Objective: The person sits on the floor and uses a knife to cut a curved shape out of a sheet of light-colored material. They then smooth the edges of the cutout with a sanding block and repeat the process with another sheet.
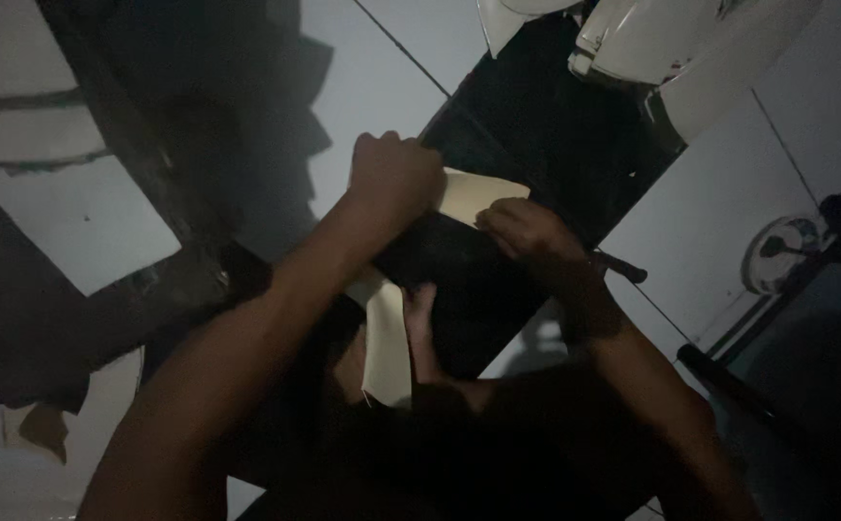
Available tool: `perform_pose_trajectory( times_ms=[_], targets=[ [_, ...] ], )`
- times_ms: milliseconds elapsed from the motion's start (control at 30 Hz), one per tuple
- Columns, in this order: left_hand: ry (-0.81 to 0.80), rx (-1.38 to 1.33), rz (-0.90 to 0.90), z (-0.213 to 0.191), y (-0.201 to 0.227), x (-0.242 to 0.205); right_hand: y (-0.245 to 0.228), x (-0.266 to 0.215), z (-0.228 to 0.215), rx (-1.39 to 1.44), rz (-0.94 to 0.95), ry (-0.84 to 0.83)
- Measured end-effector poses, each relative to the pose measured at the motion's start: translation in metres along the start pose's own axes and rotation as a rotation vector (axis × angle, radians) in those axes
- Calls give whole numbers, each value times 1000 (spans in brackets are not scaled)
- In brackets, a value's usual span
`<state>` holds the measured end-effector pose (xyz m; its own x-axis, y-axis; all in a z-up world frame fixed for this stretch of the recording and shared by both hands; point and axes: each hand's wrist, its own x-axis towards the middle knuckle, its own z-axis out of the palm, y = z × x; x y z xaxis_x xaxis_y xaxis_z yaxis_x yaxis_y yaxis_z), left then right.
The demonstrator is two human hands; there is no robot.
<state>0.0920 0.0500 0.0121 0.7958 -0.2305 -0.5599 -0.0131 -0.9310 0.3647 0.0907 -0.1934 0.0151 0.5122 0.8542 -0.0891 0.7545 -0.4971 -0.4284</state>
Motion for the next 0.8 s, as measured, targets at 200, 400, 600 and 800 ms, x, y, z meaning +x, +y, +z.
perform_pose_trajectory(
  times_ms=[200, 400, 600, 800],
  targets=[
    [150, -126, -30, 7, -15, 5, -2, 33, 17, 111, -67, 14],
    [2, -171, -34, 10, -23, 10, -5, 64, 30, 79, 30, -211],
    [100, -299, -193, 14, -36, -13, -3, 41, 13, 66, -18, -54],
    [300, -267, -110, 17, -43, -25, -11, 39, 2, 126, -30, -55]
  ],
)
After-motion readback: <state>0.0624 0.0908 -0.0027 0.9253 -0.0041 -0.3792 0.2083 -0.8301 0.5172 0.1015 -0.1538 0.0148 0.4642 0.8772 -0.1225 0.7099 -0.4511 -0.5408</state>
